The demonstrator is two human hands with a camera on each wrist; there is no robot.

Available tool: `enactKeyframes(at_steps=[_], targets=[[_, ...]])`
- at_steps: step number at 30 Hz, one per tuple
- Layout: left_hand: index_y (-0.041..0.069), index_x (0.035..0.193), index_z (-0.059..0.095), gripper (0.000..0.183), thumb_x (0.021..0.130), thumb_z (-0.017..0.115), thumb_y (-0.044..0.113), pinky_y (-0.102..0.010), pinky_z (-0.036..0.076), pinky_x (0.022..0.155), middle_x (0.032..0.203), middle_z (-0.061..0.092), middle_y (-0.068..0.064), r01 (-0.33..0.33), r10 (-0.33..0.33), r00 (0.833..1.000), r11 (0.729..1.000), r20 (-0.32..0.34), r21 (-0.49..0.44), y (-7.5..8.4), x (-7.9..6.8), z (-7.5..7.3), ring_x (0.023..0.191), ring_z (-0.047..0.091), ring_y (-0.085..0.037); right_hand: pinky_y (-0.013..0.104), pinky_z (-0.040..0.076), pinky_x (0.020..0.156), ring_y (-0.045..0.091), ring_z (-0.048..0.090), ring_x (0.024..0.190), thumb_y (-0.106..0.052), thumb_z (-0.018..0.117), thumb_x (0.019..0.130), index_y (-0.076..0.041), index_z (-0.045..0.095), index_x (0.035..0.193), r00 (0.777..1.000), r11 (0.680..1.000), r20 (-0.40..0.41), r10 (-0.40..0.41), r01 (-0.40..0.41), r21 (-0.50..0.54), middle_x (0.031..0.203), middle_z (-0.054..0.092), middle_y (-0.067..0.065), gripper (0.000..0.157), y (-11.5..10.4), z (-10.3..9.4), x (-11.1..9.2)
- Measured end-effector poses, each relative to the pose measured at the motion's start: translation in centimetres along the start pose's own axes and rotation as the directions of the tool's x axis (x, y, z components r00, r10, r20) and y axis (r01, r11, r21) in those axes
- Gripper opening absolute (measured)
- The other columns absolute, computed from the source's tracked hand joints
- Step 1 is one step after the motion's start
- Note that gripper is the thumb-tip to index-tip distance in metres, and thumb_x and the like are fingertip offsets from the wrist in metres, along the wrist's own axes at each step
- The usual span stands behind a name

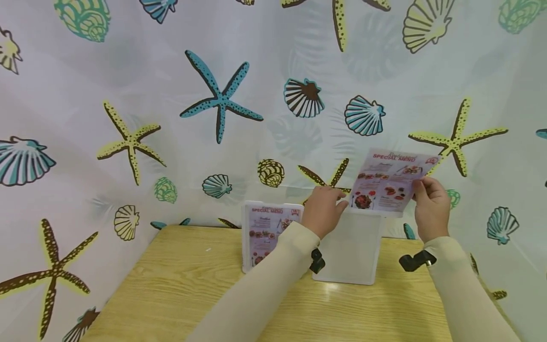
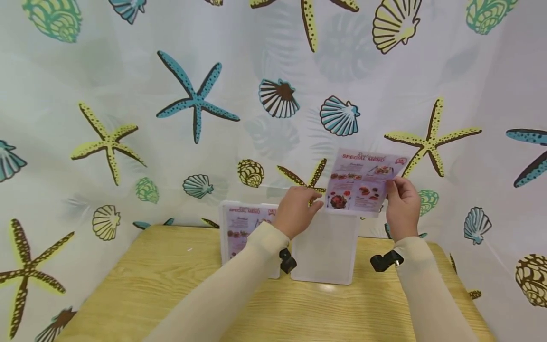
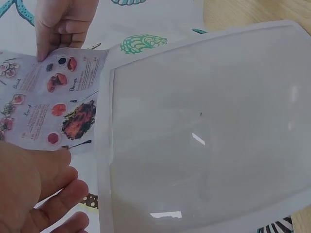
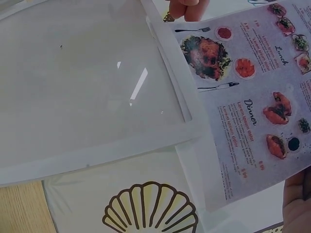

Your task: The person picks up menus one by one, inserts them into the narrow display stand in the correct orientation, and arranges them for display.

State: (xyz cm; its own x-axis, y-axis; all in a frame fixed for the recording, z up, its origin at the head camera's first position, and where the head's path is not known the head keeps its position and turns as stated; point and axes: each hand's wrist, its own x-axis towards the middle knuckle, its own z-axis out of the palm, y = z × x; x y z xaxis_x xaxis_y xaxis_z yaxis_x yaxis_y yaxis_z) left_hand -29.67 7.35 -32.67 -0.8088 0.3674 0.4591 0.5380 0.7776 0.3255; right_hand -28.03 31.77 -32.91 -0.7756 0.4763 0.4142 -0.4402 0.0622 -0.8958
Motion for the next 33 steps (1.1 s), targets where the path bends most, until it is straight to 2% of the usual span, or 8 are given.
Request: enactKeyframes(at_steps=[4, 10, 15, 19, 22, 25, 29, 33], targets=[[0.016, 0.122, 0.076, 0.026, 0.104, 0.064, 0.032, -0.033, 0.052, 0.098, 0.117, 0.075, 0.0, 0.007, -0.007, 1.0, 1.0, 0.0, -0.002, 0.2, 0.4, 0.2, 0.111, 0.065, -0.021, 0.015, 0.052, 0.081, 0.008, 0.065, 0.089, -0.024, 0.064, 0.103, -0.011, 0.072, 0.11, 1.0, 1.0, 0.004, -0.003, 0.003, 0.003, 0.097, 0.069, -0.006, 0.017, 0.0, 0.0, -0.1], [0.018, 0.109, 0.081, 0.021, 0.104, 0.064, 0.03, -0.034, 0.047, 0.104, 0.103, 0.078, 0.003, -0.032, 0.032, 0.999, 0.999, -0.003, 0.003, 0.1, 0.9, 0.2, 0.094, 0.07, -0.015, 0.015, 0.052, 0.081, 0.008, 0.065, 0.09, -0.024, 0.064, 0.103, -0.01, 0.072, 0.111, 1.0, 1.0, 0.012, 0.0, -0.001, 0.004, 0.097, 0.069, -0.006, 0.018, 0.0, 0.1, -0.2], [0.019, 0.104, 0.083, 0.019, 0.103, 0.066, 0.029, -0.034, 0.047, 0.104, 0.097, 0.079, 0.005, -0.052, 0.052, 0.999, 0.998, 0.008, 0.026, 0.0, 1.3, 0.2, 0.088, 0.071, -0.013, 0.015, 0.052, 0.081, 0.009, 0.065, 0.09, -0.022, 0.064, 0.103, -0.009, 0.072, 0.112, 1.0, 1.0, 0.015, 0.002, -0.002, 0.021, 0.098, 0.07, -0.005, 0.018, -0.1, 0.1, -0.4], [0.019, 0.097, 0.083, 0.018, 0.102, 0.068, 0.029, -0.029, 0.053, 0.082, 0.087, 0.077, 0.007, -0.066, 0.066, 0.998, 0.997, 0.005, 0.028, 0.0, 1.5, 0.5, 0.071, 0.066, -0.01, 0.015, 0.053, 0.081, 0.009, 0.065, 0.09, -0.022, 0.064, 0.102, -0.008, 0.072, 0.112, 1.0, 0.999, 0.021, 0.0, -0.001, 0.04, 0.097, 0.069, -0.005, 0.019, -0.1, 0.0, -0.5], [0.019, 0.09, 0.082, 0.02, 0.102, 0.069, 0.028, -0.026, 0.045, 0.061, 0.076, 0.073, 0.007, -0.07, 0.07, 0.998, 0.998, 0.005, 0.003, 0.0, 1.4, 0.6, 0.058, 0.055, -0.009, 0.015, 0.053, 0.081, 0.009, 0.065, 0.089, -0.021, 0.065, 0.102, -0.007, 0.072, 0.111, 1.0, 0.998, 0.022, 0.005, -0.006, 0.057, 0.096, 0.069, -0.004, 0.018, 0.1, -0.1, -0.5], [0.018, 0.081, 0.078, 0.025, 0.102, 0.068, 0.027, -0.024, 0.038, 0.057, 0.066, 0.065, 0.008, -0.056, 0.056, 0.998, 0.998, 0.011, -0.026, -0.2, 1.3, 0.7, 0.054, 0.048, -0.009, 0.015, 0.054, 0.082, 0.009, 0.066, 0.089, -0.02, 0.064, 0.103, -0.007, 0.071, 0.111, 0.999, 0.998, 0.046, 0.011, -0.013, 0.054, 0.096, 0.069, -0.004, 0.017, 0.3, -0.3, -0.7], [0.016, 0.071, 0.068, 0.035, 0.104, 0.065, 0.027, -0.024, 0.036, 0.057, 0.058, 0.054, 0.006, -0.045, 0.047, 0.998, 0.998, 0.034, -0.044, -0.5, 1.2, 0.7, 0.052, 0.043, -0.01, 0.016, 0.052, 0.086, 0.008, 0.066, 0.093, -0.021, 0.063, 0.104, -0.005, 0.07, 0.113, 0.994, 0.999, 0.111, 0.008, -0.002, -0.051, 0.099, 0.069, -0.007, 0.019, 0.8, -0.5, -1.1], [0.016, 0.07, 0.065, 0.037, 0.105, 0.064, 0.028, -0.024, 0.036, 0.057, 0.057, 0.053, 0.005, -0.054, 0.055, 0.998, 0.998, 0.036, -0.039, -0.6, 1.1, 0.6, 0.051, 0.043, -0.011, 0.015, 0.049, 0.087, 0.005, 0.065, 0.097, -0.027, 0.063, 0.104, -0.004, 0.068, 0.114, 0.985, 0.983, 0.171, 0.009, 0.022, -0.182, 0.098, 0.069, -0.013, 0.026, 1.5, -0.7, -1.5]])
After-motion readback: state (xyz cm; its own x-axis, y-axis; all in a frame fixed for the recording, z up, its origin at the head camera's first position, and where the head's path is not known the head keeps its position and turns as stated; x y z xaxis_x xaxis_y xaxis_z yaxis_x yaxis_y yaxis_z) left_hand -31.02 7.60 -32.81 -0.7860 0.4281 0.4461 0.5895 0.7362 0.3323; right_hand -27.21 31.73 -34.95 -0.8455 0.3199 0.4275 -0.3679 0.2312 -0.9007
